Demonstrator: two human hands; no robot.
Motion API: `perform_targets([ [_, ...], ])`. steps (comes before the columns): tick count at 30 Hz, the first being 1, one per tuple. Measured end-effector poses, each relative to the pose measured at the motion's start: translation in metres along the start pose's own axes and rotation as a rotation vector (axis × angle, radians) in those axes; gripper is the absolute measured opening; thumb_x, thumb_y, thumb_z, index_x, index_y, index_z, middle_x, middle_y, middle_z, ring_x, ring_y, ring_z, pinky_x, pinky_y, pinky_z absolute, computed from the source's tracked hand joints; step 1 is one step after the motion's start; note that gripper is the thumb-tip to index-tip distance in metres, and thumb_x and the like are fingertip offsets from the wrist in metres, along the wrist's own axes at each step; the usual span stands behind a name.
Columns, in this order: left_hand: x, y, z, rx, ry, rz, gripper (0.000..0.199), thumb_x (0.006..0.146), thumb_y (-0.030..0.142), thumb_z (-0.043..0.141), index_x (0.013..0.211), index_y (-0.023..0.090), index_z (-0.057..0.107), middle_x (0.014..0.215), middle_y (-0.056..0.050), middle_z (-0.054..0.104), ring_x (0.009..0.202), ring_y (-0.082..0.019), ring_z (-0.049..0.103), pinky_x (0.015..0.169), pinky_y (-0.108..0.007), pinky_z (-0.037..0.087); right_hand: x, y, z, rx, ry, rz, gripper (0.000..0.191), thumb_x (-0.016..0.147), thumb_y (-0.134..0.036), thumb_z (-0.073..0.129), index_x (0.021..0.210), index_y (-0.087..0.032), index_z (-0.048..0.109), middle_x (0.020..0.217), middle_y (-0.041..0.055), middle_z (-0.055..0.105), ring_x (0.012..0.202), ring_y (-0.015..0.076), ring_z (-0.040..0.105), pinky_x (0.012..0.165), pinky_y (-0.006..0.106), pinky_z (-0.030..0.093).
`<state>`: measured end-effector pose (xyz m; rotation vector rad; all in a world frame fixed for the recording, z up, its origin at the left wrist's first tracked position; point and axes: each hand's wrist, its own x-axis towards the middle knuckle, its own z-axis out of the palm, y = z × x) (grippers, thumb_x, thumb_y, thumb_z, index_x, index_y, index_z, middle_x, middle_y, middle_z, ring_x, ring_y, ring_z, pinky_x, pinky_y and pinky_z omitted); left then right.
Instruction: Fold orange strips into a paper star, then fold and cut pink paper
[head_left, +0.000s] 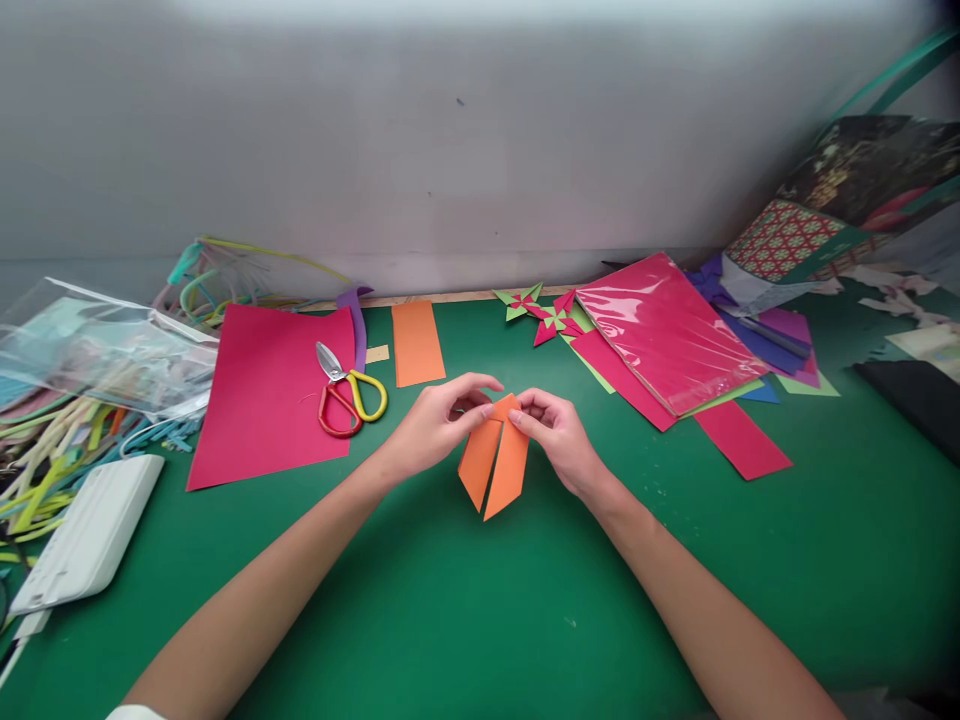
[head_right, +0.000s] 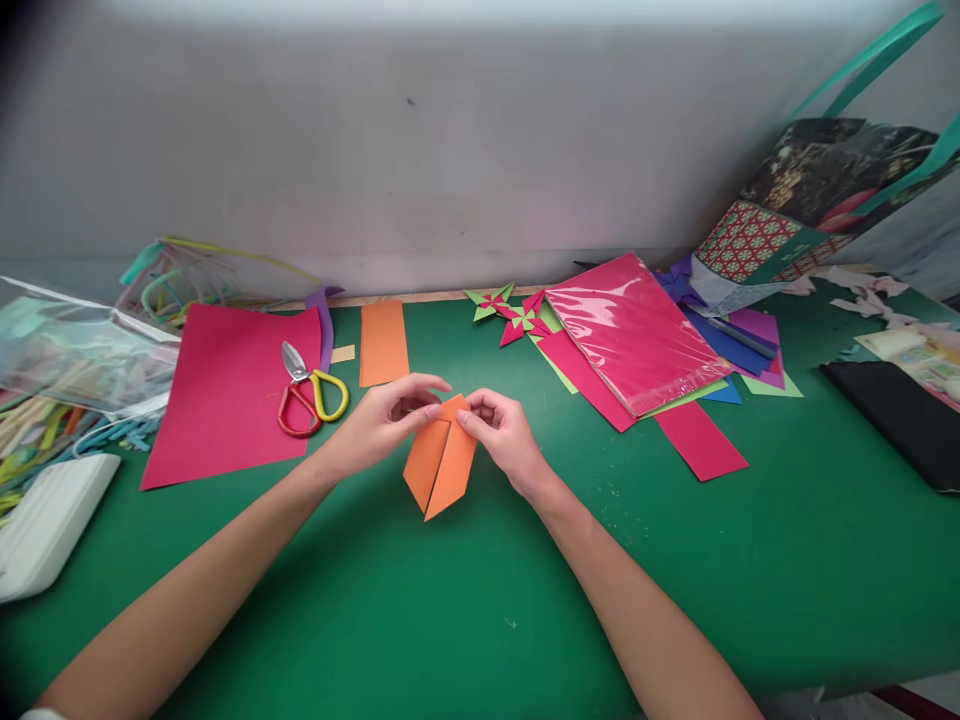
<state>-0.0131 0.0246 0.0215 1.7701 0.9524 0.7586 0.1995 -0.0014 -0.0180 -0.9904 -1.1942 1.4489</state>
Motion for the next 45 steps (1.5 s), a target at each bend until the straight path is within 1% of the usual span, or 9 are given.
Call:
perform_targets([
  [3, 0.001, -0.002, -0.009, -0.009, -0.137, 0.082, 0.038, 0.104, 0.026, 0.043, 0.137, 0.026, 0.062, 0.123, -0.009, 0.071, 0.100, -0.019, 0.070, 0.078, -0.029, 0.059, 0.000, -0.002, -0.004, 0.109, 0.005, 0.084, 0.018, 0.087, -0.037, 0.077, 0.086, -0.020, 0.070, 0.079, -0.0008, 0.065, 0.070, 0.0140, 0.056, 0.066, 0.027, 0.042],
  [6, 0.001, -0.001, -0.019, 0.158, -0.255, 0.203, 0.040, 0.100, 0.018, 0.048, 0.132, 0.030, 0.068, 0.140, -0.009, 0.063, 0.117, -0.023, 0.066, 0.086, -0.030, 0.057, 0.001, -0.007, -0.006, 0.210, -0.001, 0.153, 0.016, 0.085, -0.033, 0.078, 0.082, -0.020, 0.068, 0.077, -0.0018, 0.063, 0.066, 0.0123, 0.054, 0.063, 0.026, 0.040],
  [13, -0.001, -0.002, -0.016, 0.276, -0.284, 0.210, 0.030, 0.100, 0.018, 0.047, 0.115, 0.025, 0.071, 0.139, -0.009, 0.062, 0.118, -0.022, 0.065, 0.091, -0.030, 0.053, 0.000, -0.013, -0.004, 0.248, -0.031, 0.217, 0.018, 0.082, -0.033, 0.079, 0.081, -0.020, 0.067, 0.078, -0.0012, 0.064, 0.067, 0.0139, 0.056, 0.063, 0.026, 0.043],
  [19, -0.003, 0.001, -0.003, 0.001, -0.085, 0.016, 0.039, 0.104, 0.039, 0.050, 0.141, 0.027, 0.052, 0.136, -0.010, 0.066, 0.121, -0.024, 0.066, 0.099, -0.035, 0.053, 0.000, -0.010, -0.003, 0.264, 0.016, 0.137, 0.019, 0.085, -0.037, 0.079, 0.087, -0.022, 0.067, 0.083, -0.0005, 0.065, 0.071, 0.0144, 0.058, 0.067, 0.026, 0.047],
  [24, -0.001, 0.002, 0.004, 0.150, 0.013, 0.031, 0.031, 0.100, 0.045, 0.058, 0.116, 0.022, 0.068, 0.115, -0.008, 0.072, 0.104, -0.023, 0.068, 0.087, -0.033, 0.054, 0.000, -0.006, -0.003, 0.202, 0.003, 0.091, 0.022, 0.087, -0.040, 0.078, 0.090, -0.021, 0.068, 0.086, 0.0006, 0.067, 0.075, 0.0155, 0.060, 0.071, 0.028, 0.048],
  [33, 0.000, 0.002, 0.004, 0.149, 0.068, 0.043, 0.024, 0.101, 0.037, 0.057, 0.112, 0.021, 0.069, 0.102, -0.006, 0.075, 0.092, -0.020, 0.070, 0.081, -0.032, 0.055, 0.002, -0.001, -0.001, -0.042, 0.008, -0.022, 0.025, 0.089, -0.047, 0.075, 0.094, -0.023, 0.071, 0.085, 0.0023, 0.066, 0.075, 0.0184, 0.059, 0.062, 0.029, 0.047],
  [36, -0.002, 0.008, 0.001, 0.299, 0.115, 0.122, 0.020, 0.100, 0.035, 0.059, 0.110, 0.023, 0.072, 0.102, -0.005, 0.075, 0.091, -0.020, 0.069, 0.082, -0.033, 0.054, 0.001, -0.003, -0.002, -0.169, 0.099, -0.157, 0.021, 0.090, -0.045, 0.074, 0.093, -0.025, 0.076, 0.089, 0.0034, 0.063, 0.078, 0.0188, 0.057, 0.066, 0.031, 0.047],
  [40, -0.008, 0.019, 0.001, 0.569, 0.282, 0.367, 0.017, 0.101, 0.029, 0.058, 0.105, 0.026, 0.075, 0.100, -0.006, 0.071, 0.094, -0.020, 0.063, 0.082, -0.034, 0.052, -0.006, -0.010, -0.001, -0.295, 0.248, -0.293, 0.020, 0.092, -0.046, 0.072, 0.094, -0.028, 0.080, 0.077, 0.0019, 0.056, 0.068, 0.0179, 0.049, 0.062, 0.033, 0.041],
  [45, -0.014, 0.013, 0.008, 0.709, 0.484, 0.584, 0.021, 0.099, 0.017, 0.057, 0.097, 0.028, 0.075, 0.087, -0.004, 0.063, 0.079, -0.016, 0.055, 0.070, -0.030, 0.046, -0.013, -0.018, 0.009, -0.031, 0.077, -0.176, 0.044, 0.102, -0.060, 0.048, 0.108, -0.025, 0.076, 0.076, 0.0037, 0.067, 0.063, 0.0183, 0.058, 0.061, 0.034, 0.048],
])
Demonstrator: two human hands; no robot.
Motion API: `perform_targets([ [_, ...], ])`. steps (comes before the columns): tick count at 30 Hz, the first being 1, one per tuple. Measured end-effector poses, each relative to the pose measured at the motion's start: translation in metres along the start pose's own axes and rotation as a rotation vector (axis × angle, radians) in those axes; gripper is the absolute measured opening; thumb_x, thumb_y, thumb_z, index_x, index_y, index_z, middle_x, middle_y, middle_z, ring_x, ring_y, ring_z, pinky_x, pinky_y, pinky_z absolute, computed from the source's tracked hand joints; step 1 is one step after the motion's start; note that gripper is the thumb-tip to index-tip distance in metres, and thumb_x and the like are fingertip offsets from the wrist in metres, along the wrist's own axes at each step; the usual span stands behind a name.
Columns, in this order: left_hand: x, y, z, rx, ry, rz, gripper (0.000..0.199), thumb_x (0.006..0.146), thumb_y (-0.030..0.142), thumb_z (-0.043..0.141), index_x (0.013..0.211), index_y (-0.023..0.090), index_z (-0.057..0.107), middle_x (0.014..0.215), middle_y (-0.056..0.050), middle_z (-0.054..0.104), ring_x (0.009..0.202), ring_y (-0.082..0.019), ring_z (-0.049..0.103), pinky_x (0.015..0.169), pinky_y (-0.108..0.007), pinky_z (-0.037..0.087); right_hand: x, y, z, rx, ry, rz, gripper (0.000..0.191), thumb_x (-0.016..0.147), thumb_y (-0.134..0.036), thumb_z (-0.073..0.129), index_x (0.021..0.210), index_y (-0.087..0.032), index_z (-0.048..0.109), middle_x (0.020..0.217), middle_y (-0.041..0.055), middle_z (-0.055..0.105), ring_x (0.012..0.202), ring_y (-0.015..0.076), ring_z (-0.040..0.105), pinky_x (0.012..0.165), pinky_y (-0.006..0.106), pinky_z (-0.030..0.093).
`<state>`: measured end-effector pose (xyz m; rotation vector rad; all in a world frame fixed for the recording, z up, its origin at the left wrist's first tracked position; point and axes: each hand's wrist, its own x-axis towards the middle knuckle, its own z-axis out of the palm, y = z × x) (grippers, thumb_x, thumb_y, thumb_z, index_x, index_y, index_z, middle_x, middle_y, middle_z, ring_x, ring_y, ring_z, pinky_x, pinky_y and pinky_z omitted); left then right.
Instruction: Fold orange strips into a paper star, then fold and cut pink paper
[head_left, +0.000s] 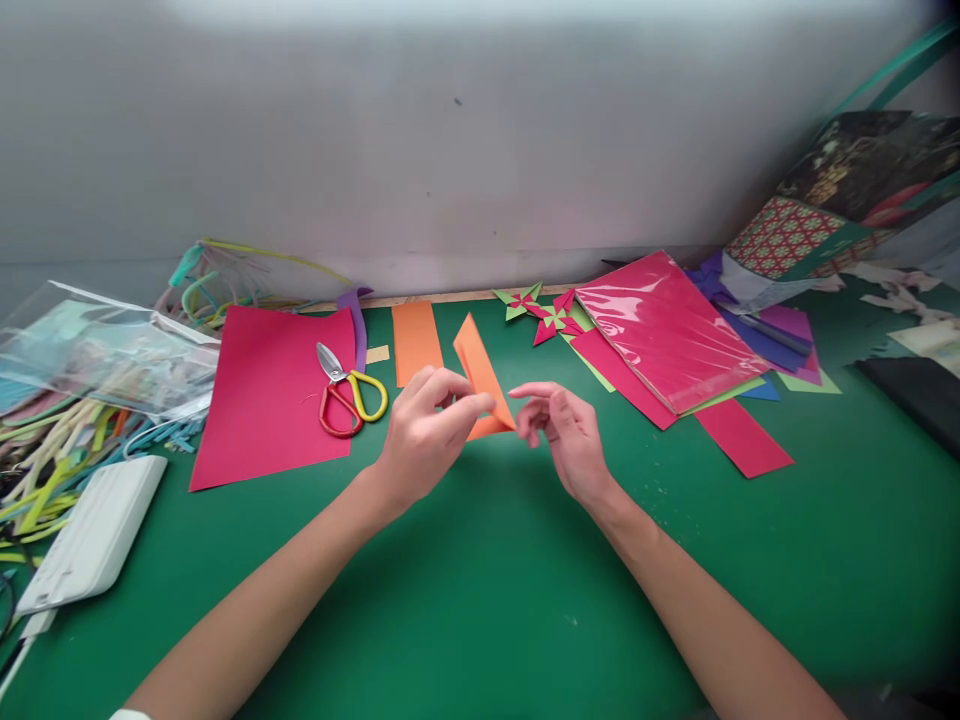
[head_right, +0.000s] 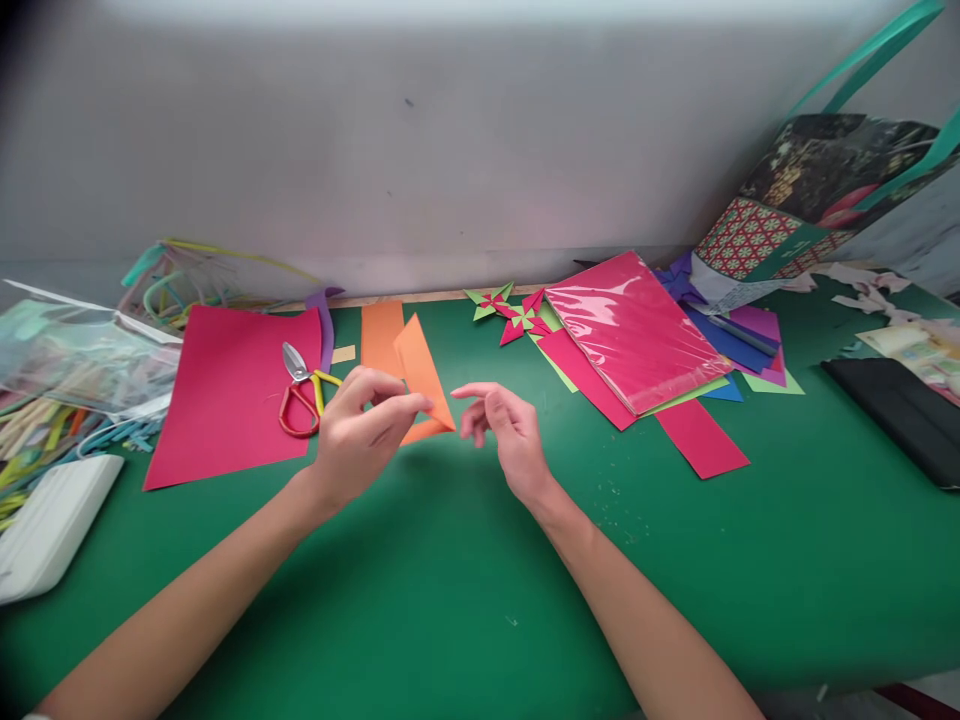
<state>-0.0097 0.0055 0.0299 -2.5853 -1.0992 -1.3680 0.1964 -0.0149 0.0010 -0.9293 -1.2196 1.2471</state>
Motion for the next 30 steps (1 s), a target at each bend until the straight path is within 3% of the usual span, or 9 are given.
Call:
perform_targets([
  [4, -0.017, -0.008, 0.013, -0.031, 0.027, 0.046, 0.022, 0.099, 0.018, 0.055, 0.093, 0.027, 0.073, 0.087, -0.003, 0.063, 0.076, -0.015, 0.059, 0.070, -0.030, 0.050, 0.002, 0.003, 0.009, 0.156, -0.011, 0.065, 0.030, 0.095, -0.052, 0.067, 0.106, -0.025, 0.068, 0.093, 0.0039, 0.071, 0.073, 0.0183, 0.067, 0.073, 0.036, 0.057],
  [8, -0.025, -0.014, 0.020, -0.027, 0.104, -0.035, 0.021, 0.100, 0.025, 0.054, 0.090, 0.027, 0.072, 0.084, -0.004, 0.065, 0.078, -0.018, 0.065, 0.071, -0.033, 0.055, 0.001, 0.012, 0.011, 0.115, 0.080, 0.196, 0.036, 0.088, -0.055, 0.075, 0.096, -0.026, 0.057, 0.061, -0.0074, 0.056, 0.046, 0.0113, 0.053, 0.045, 0.023, 0.042],
  [10, -0.026, -0.015, 0.021, -0.018, 0.143, -0.069, 0.019, 0.099, 0.027, 0.057, 0.088, 0.027, 0.072, 0.084, -0.006, 0.067, 0.082, -0.020, 0.068, 0.075, -0.035, 0.057, -0.001, 0.016, 0.012, 0.165, -0.018, 0.348, 0.046, 0.090, -0.068, 0.064, 0.085, -0.024, 0.054, 0.054, -0.0061, 0.055, 0.042, 0.0120, 0.052, 0.039, 0.022, 0.037],
  [14, -0.027, -0.014, 0.021, -0.100, 0.135, -0.040, 0.013, 0.097, 0.023, 0.061, 0.087, 0.026, 0.069, 0.089, -0.006, 0.071, 0.092, -0.022, 0.071, 0.081, -0.036, 0.058, -0.004, 0.018, 0.017, 0.378, -0.272, 0.550, 0.067, 0.091, -0.083, 0.042, 0.088, -0.019, 0.064, 0.071, 0.0064, 0.070, 0.059, 0.0179, 0.067, 0.048, 0.025, 0.049],
  [17, -0.027, -0.012, 0.024, -0.166, 0.085, -0.036, 0.012, 0.096, 0.019, 0.061, 0.092, 0.026, 0.069, 0.093, -0.005, 0.072, 0.098, -0.022, 0.071, 0.087, -0.036, 0.057, -0.003, 0.017, 0.020, 0.461, -0.244, 0.451, 0.055, 0.092, -0.073, 0.056, 0.099, -0.019, 0.069, 0.084, 0.0065, 0.072, 0.069, 0.0168, 0.067, 0.055, 0.026, 0.051],
  [21, -0.026, -0.004, 0.026, -0.174, -0.007, -0.130, 0.016, 0.097, 0.016, 0.056, 0.103, 0.025, 0.067, 0.104, -0.007, 0.070, 0.099, -0.021, 0.068, 0.088, -0.036, 0.055, 0.000, 0.015, 0.015, 0.358, -0.096, 0.283, 0.031, 0.088, -0.046, 0.078, 0.103, -0.019, 0.071, 0.084, 0.0039, 0.072, 0.072, 0.0152, 0.066, 0.062, 0.026, 0.054],
  [24, -0.021, 0.001, 0.027, -0.335, -0.011, -0.326, 0.014, 0.098, 0.020, 0.056, 0.112, 0.024, 0.060, 0.110, -0.007, 0.067, 0.101, -0.019, 0.067, 0.090, -0.035, 0.055, 0.002, 0.016, 0.009, 0.258, -0.016, 0.237, 0.031, 0.087, -0.044, 0.079, 0.101, -0.017, 0.072, 0.083, 0.0060, 0.076, 0.071, 0.0165, 0.068, 0.065, 0.029, 0.057],
  [27, -0.014, 0.002, 0.027, -0.587, 0.026, -0.574, 0.028, 0.096, 0.028, 0.065, 0.121, 0.025, 0.052, 0.110, -0.005, 0.065, 0.102, -0.018, 0.067, 0.089, -0.033, 0.057, 0.004, 0.018, 0.007, 0.202, -0.009, 0.222, 0.031, 0.088, -0.044, 0.078, 0.100, -0.016, 0.072, 0.081, 0.0068, 0.077, 0.068, 0.0171, 0.069, 0.065, 0.031, 0.058],
  [30, -0.007, -0.005, 0.025, -0.723, -0.075, -0.665, 0.030, 0.094, 0.034, 0.070, 0.118, 0.021, 0.059, 0.110, -0.006, 0.068, 0.101, -0.019, 0.066, 0.090, -0.032, 0.056, 0.004, 0.018, 0.007, 0.165, -0.044, 0.226, 0.029, 0.088, -0.043, 0.078, 0.097, -0.016, 0.073, 0.077, 0.0062, 0.077, 0.063, 0.0168, 0.069, 0.061, 0.031, 0.057],
])
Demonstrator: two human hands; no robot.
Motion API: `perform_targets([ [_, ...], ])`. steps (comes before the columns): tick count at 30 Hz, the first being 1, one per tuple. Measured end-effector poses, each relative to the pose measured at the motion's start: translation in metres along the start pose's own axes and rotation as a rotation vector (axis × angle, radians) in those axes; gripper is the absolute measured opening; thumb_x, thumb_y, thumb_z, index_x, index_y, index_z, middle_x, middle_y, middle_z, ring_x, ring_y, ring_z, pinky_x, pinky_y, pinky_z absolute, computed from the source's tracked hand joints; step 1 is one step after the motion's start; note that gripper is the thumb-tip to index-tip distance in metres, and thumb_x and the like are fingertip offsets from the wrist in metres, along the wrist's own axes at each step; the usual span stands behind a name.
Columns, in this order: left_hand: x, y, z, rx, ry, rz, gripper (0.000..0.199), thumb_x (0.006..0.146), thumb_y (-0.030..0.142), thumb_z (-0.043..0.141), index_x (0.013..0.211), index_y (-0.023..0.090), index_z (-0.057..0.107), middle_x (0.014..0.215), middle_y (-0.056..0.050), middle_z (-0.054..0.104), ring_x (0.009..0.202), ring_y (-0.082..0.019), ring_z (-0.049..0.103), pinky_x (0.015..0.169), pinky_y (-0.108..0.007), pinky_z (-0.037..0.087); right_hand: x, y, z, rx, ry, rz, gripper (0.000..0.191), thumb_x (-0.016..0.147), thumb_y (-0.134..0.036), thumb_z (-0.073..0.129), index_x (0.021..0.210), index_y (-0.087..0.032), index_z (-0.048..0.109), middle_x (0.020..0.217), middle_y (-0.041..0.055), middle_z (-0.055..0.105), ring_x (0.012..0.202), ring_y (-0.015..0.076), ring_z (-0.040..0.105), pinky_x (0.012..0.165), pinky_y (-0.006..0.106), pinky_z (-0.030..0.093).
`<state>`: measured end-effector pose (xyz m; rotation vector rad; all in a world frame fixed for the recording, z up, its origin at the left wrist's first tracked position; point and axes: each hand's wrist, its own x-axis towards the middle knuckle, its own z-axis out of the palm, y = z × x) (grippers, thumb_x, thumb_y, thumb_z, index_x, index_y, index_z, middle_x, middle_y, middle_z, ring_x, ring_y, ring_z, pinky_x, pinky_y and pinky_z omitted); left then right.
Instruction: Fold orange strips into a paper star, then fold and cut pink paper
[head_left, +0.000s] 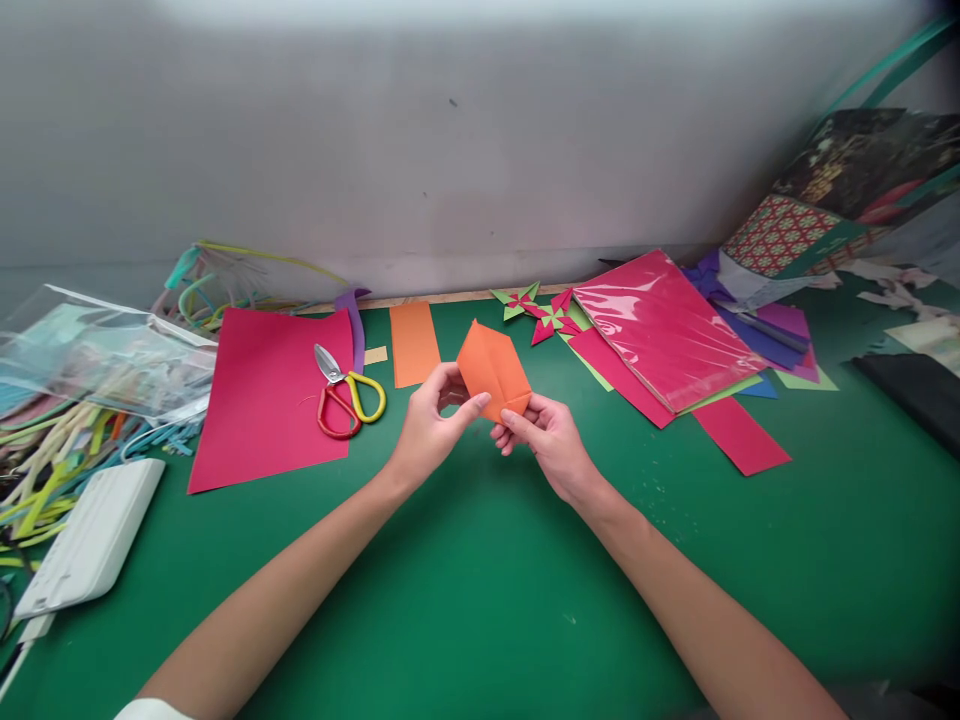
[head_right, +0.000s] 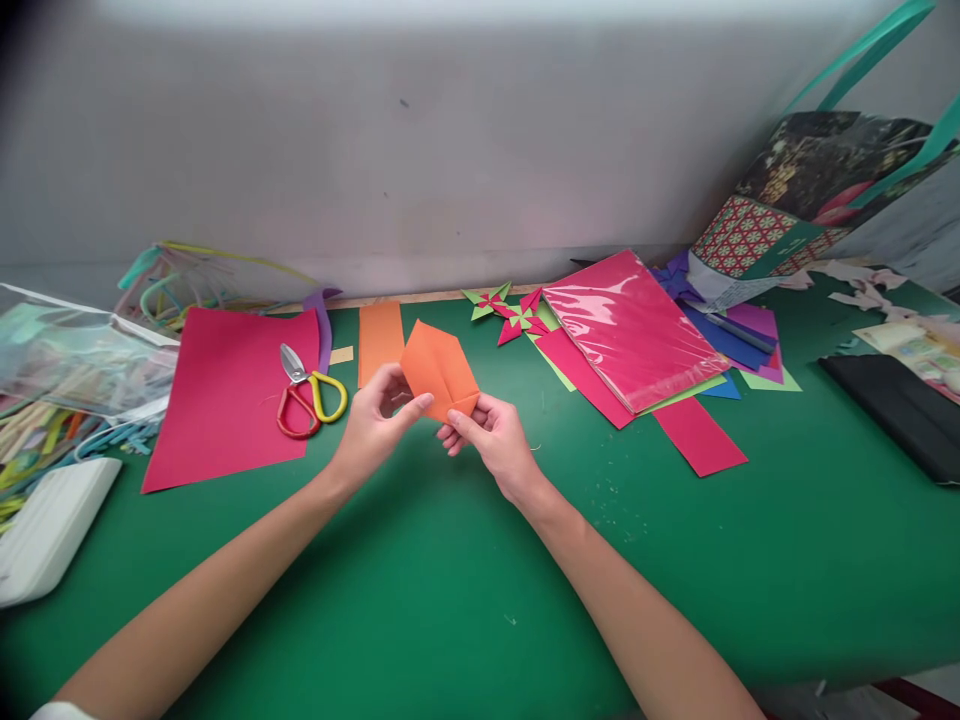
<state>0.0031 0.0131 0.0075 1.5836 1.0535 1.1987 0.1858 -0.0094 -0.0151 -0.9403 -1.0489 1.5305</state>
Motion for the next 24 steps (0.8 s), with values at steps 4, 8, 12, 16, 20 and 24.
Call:
perform_targets([
  [4, 0.007, -0.003, -0.007, -0.062, -0.126, -0.055, 0.030, 0.091, 0.034, 0.074, 0.115, 0.018, 0.069, 0.113, -0.009, 0.071, 0.101, -0.022, 0.068, 0.090, -0.035, 0.055, 0.000, 0.001, 0.000, -0.019, -0.023, 0.022, 0.029, 0.086, -0.042, 0.079, 0.093, -0.015, 0.072, 0.073, 0.0054, 0.075, 0.061, 0.0161, 0.068, 0.057, 0.028, 0.056],
  [8, 0.008, -0.006, -0.009, -0.049, -0.213, -0.026, 0.023, 0.090, 0.033, 0.075, 0.106, 0.018, 0.076, 0.105, -0.009, 0.073, 0.097, -0.023, 0.068, 0.087, -0.034, 0.055, 0.001, 0.002, -0.003, -0.005, -0.058, 0.038, 0.027, 0.087, -0.040, 0.079, 0.093, -0.015, 0.072, 0.073, 0.0054, 0.075, 0.060, 0.0151, 0.067, 0.056, 0.027, 0.056],
  [12, 0.010, -0.005, -0.013, 0.047, -0.223, 0.106, 0.015, 0.092, 0.030, 0.072, 0.103, 0.021, 0.079, 0.104, -0.007, 0.072, 0.095, -0.020, 0.067, 0.085, -0.032, 0.054, 0.000, 0.001, -0.004, 0.072, -0.102, 0.072, 0.024, 0.089, -0.038, 0.077, 0.095, -0.014, 0.072, 0.076, 0.0062, 0.075, 0.062, 0.0144, 0.067, 0.057, 0.025, 0.055],
  [16, 0.014, -0.004, -0.025, 0.109, -0.323, 0.250, 0.018, 0.097, 0.026, 0.067, 0.108, 0.025, 0.079, 0.109, -0.008, 0.069, 0.098, -0.019, 0.068, 0.085, -0.031, 0.055, 0.000, -0.001, -0.005, 0.136, -0.130, 0.092, 0.023, 0.091, -0.036, 0.076, 0.098, -0.014, 0.073, 0.078, 0.0063, 0.075, 0.063, 0.0134, 0.067, 0.058, 0.024, 0.054],
  [20, 0.017, -0.004, -0.033, 0.121, -0.410, 0.315, 0.023, 0.099, 0.024, 0.063, 0.114, 0.027, 0.079, 0.112, -0.009, 0.069, 0.103, -0.020, 0.067, 0.091, -0.033, 0.054, 0.001, -0.001, -0.005, 0.132, -0.131, 0.094, 0.023, 0.091, -0.036, 0.076, 0.097, -0.014, 0.073, 0.078, 0.0060, 0.075, 0.063, 0.0134, 0.067, 0.057, 0.024, 0.054],
  [24, 0.013, -0.006, -0.025, 0.055, -0.306, 0.162, 0.019, 0.096, 0.030, 0.068, 0.110, 0.022, 0.078, 0.106, -0.008, 0.070, 0.098, -0.020, 0.067, 0.085, -0.032, 0.055, 0.002, 0.000, -0.003, 0.017, -0.090, 0.029, 0.027, 0.089, -0.040, 0.077, 0.095, -0.014, 0.072, 0.075, 0.0058, 0.075, 0.061, 0.0148, 0.068, 0.057, 0.027, 0.056],
])
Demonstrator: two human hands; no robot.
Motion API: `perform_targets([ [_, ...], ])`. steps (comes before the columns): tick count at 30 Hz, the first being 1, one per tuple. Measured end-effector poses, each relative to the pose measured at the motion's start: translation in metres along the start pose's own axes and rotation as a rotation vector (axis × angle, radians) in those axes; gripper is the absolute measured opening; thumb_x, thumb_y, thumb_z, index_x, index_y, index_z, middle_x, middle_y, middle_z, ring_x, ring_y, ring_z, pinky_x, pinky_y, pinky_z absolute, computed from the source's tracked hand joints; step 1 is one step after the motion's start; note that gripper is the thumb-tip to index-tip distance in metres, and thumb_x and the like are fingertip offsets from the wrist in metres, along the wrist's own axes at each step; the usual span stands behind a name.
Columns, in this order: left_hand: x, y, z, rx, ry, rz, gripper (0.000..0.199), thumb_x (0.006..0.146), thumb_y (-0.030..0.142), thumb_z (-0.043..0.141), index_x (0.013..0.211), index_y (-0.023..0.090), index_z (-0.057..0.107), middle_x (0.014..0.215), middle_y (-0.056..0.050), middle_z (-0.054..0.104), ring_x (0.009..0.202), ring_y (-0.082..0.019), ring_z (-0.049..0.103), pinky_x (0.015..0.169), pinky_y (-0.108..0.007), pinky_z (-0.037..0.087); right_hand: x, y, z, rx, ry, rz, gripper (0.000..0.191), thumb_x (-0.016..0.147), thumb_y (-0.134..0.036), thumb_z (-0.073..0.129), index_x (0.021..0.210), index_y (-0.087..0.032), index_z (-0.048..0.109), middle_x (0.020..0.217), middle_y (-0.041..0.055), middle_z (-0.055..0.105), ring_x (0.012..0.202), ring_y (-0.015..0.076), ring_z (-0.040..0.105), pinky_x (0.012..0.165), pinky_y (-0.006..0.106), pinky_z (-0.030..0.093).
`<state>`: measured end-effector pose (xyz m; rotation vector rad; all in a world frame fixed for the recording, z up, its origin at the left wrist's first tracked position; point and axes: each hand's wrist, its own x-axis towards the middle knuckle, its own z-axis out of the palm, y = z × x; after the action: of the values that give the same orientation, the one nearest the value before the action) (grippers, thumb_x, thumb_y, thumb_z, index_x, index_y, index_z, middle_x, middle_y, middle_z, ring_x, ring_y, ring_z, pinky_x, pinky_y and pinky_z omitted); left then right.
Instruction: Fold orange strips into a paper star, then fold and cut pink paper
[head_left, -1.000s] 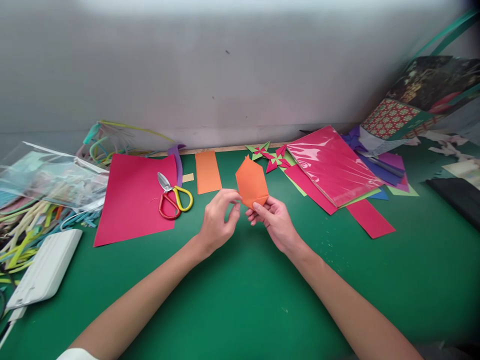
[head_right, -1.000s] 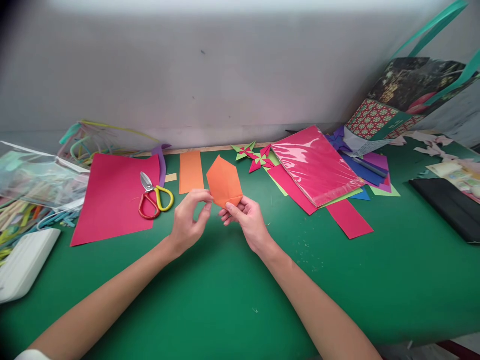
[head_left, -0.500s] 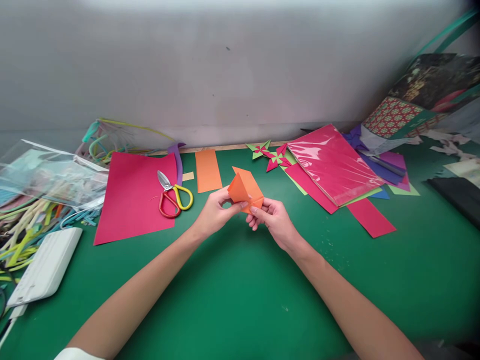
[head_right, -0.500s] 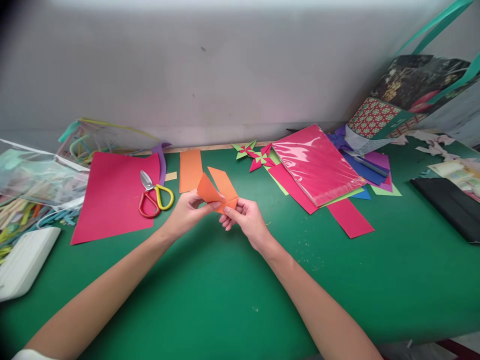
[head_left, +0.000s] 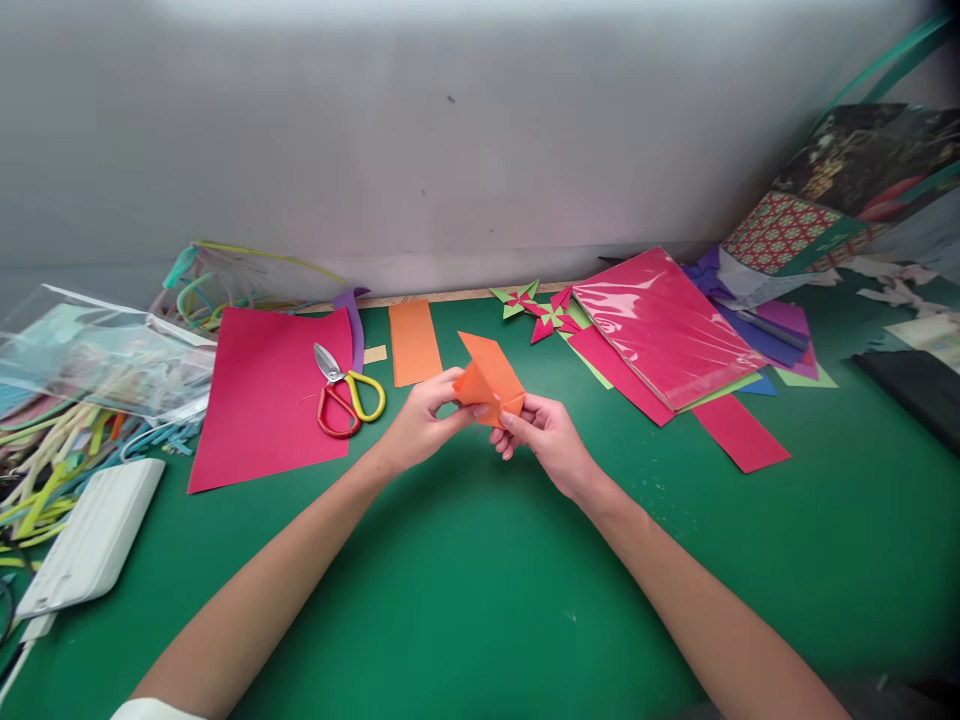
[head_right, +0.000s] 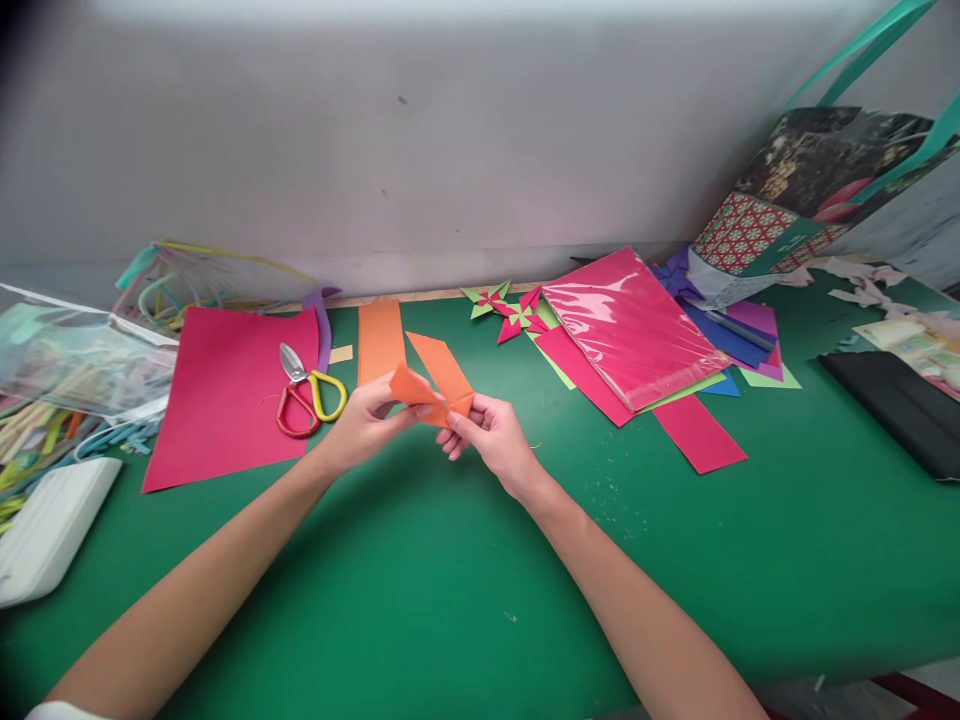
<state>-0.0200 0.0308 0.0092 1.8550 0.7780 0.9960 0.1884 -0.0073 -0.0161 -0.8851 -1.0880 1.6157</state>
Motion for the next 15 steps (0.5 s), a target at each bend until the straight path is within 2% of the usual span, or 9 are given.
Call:
perform_targets([
  [3, -0.001, 0.003, 0.013, -0.167, 0.146, -0.168, 0.026, 0.095, 0.036, 0.069, 0.114, 0.018, 0.072, 0.104, -0.007, 0.072, 0.093, -0.020, 0.067, 0.078, -0.030, 0.055, 0.001, 0.000, 0.001, -0.078, 0.053, -0.050, 0.029, 0.087, -0.043, 0.078, 0.092, -0.015, 0.071, 0.073, 0.0053, 0.075, 0.059, 0.0153, 0.068, 0.057, 0.029, 0.058],
  [5, -0.001, 0.006, 0.018, -0.220, 0.196, -0.233, 0.028, 0.095, 0.039, 0.068, 0.111, 0.017, 0.071, 0.101, -0.007, 0.071, 0.086, -0.017, 0.065, 0.072, -0.027, 0.054, 0.001, 0.001, 0.002, -0.093, 0.064, -0.060, 0.030, 0.087, -0.044, 0.078, 0.092, -0.015, 0.071, 0.074, 0.0052, 0.075, 0.059, 0.0154, 0.068, 0.057, 0.029, 0.058],
  [11, 0.002, 0.014, 0.021, -0.225, 0.260, -0.278, 0.026, 0.093, 0.041, 0.069, 0.095, 0.015, 0.070, 0.090, -0.004, 0.067, 0.075, -0.013, 0.057, 0.064, -0.024, 0.049, 0.001, 0.001, 0.002, -0.099, 0.062, -0.056, 0.031, 0.087, -0.045, 0.078, 0.093, -0.015, 0.071, 0.074, 0.0051, 0.076, 0.059, 0.0154, 0.069, 0.058, 0.030, 0.059],
  [13, 0.003, 0.013, 0.021, -0.259, 0.299, -0.293, 0.025, 0.092, 0.039, 0.071, 0.103, 0.016, 0.068, 0.088, -0.003, 0.067, 0.073, -0.012, 0.057, 0.062, -0.023, 0.049, 0.000, 0.001, 0.002, -0.092, 0.064, -0.056, 0.031, 0.087, -0.046, 0.078, 0.093, -0.016, 0.071, 0.074, 0.0050, 0.076, 0.059, 0.0154, 0.069, 0.058, 0.030, 0.059],
  [15, 0.003, 0.012, 0.021, -0.306, 0.365, -0.316, 0.036, 0.090, 0.035, 0.073, 0.122, 0.020, 0.061, 0.078, 0.002, 0.065, 0.066, -0.011, 0.057, 0.060, -0.022, 0.049, 0.000, 0.001, 0.003, -0.083, 0.062, -0.054, 0.032, 0.087, -0.046, 0.078, 0.094, -0.016, 0.071, 0.074, 0.0050, 0.076, 0.059, 0.0154, 0.069, 0.058, 0.030, 0.060],
])
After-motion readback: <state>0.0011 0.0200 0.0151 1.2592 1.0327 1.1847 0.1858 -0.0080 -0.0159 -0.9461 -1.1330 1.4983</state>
